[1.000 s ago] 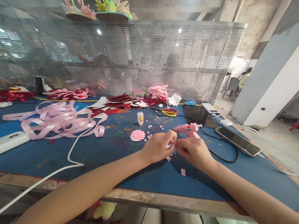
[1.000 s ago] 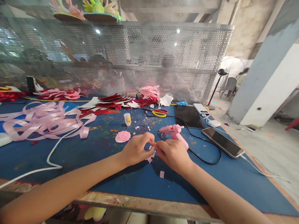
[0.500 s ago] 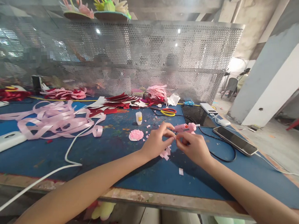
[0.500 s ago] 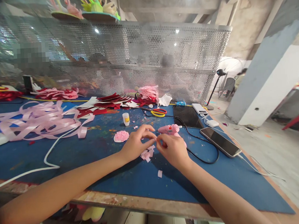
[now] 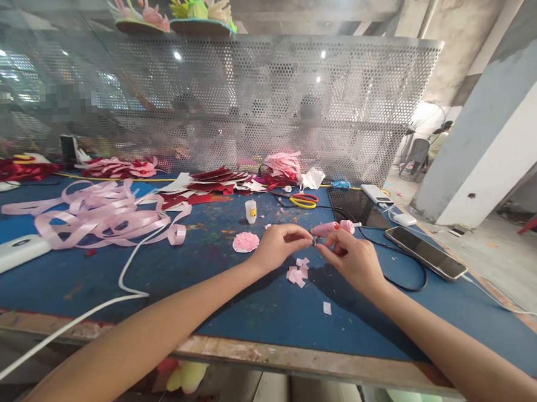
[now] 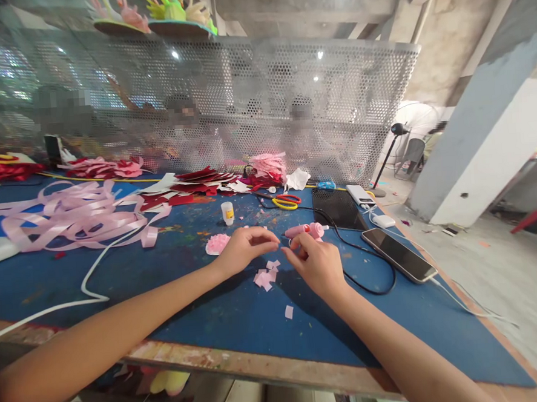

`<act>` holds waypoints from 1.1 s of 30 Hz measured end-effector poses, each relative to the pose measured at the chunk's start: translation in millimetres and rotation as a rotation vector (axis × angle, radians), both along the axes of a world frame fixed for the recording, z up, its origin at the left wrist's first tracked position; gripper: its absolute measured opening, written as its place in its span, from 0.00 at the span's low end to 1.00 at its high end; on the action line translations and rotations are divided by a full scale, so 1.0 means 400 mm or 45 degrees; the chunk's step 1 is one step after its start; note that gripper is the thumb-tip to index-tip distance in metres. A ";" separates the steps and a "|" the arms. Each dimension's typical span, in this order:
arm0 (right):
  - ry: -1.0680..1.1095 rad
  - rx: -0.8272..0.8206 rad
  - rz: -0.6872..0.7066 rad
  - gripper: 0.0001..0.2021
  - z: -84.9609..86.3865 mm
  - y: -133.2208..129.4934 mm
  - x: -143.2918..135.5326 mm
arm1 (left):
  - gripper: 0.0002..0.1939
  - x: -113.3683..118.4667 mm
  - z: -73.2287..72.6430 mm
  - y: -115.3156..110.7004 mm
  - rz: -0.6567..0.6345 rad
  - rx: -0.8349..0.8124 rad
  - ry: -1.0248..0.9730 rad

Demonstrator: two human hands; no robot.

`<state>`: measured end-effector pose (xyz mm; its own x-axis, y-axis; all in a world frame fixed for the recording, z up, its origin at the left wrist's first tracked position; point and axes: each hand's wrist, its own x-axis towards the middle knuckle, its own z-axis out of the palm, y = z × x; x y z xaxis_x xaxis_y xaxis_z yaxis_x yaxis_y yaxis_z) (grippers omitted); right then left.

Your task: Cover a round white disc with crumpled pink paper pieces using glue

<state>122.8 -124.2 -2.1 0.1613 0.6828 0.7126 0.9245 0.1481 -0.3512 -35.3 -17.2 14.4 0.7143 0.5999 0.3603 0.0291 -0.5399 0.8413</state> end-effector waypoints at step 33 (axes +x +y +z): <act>-0.047 0.450 -0.044 0.04 0.053 -0.013 0.041 | 0.06 -0.015 -0.008 0.051 -0.166 0.787 0.502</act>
